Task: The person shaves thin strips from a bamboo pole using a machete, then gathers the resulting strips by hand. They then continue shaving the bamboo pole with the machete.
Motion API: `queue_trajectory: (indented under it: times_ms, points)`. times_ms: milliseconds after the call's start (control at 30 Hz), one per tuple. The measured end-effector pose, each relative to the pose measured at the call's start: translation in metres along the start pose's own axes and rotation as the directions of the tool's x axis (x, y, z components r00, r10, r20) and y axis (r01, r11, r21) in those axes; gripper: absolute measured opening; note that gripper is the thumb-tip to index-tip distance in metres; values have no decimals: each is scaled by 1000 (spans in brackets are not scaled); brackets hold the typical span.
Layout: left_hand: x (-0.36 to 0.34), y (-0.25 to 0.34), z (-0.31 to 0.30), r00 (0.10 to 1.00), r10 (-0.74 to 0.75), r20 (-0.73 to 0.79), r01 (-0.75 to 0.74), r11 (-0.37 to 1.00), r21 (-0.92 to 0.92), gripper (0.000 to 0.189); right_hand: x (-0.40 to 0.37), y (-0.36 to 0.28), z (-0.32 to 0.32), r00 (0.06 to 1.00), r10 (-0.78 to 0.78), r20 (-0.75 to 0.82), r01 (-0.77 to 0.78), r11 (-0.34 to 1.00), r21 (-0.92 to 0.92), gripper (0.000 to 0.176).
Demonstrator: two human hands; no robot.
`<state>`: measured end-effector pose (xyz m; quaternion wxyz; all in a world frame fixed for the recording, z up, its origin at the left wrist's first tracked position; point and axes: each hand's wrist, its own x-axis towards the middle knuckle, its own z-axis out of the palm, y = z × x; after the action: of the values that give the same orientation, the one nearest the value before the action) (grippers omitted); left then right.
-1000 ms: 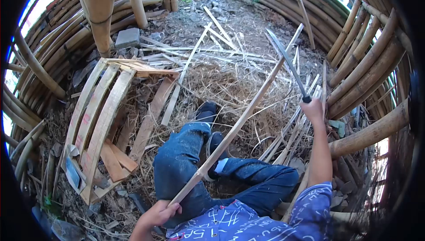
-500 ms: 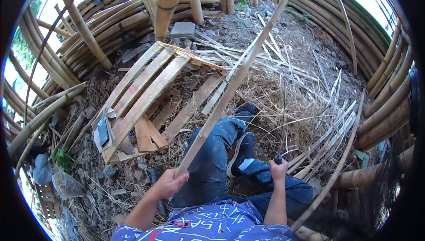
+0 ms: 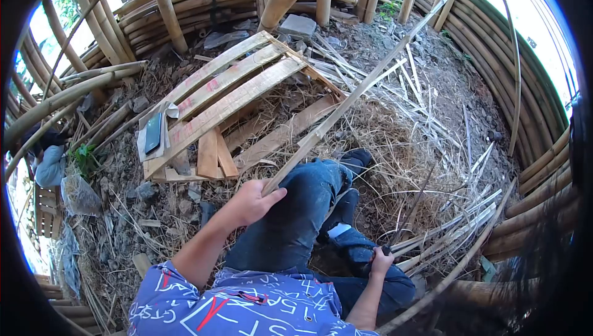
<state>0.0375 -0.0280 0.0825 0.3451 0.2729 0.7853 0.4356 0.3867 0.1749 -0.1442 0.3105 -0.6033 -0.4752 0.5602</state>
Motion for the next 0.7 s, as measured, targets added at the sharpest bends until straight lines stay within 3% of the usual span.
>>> queue_trajectory:
  times_ms: [67,233,467,533,700]
  points:
    - [1,12,-11,986,-84,141,87,996,-14,34,0,3,2,999,51,4,-51,998,26,15]
    - [5,37,-26,895,-52,443,200,935,-293,25,-2,11,13,984,177,-12,-174,973,151,15]
    - [31,35,-6,810,67,582,243,866,-438,27,5,19,1,955,280,96,-296,911,287,17]
    - [36,33,-2,799,71,597,263,852,-453,26,13,24,-12,928,338,155,-371,831,414,11]
    - [36,30,-2,816,20,578,298,841,-451,32,29,20,-64,884,191,427,-416,738,532,11]
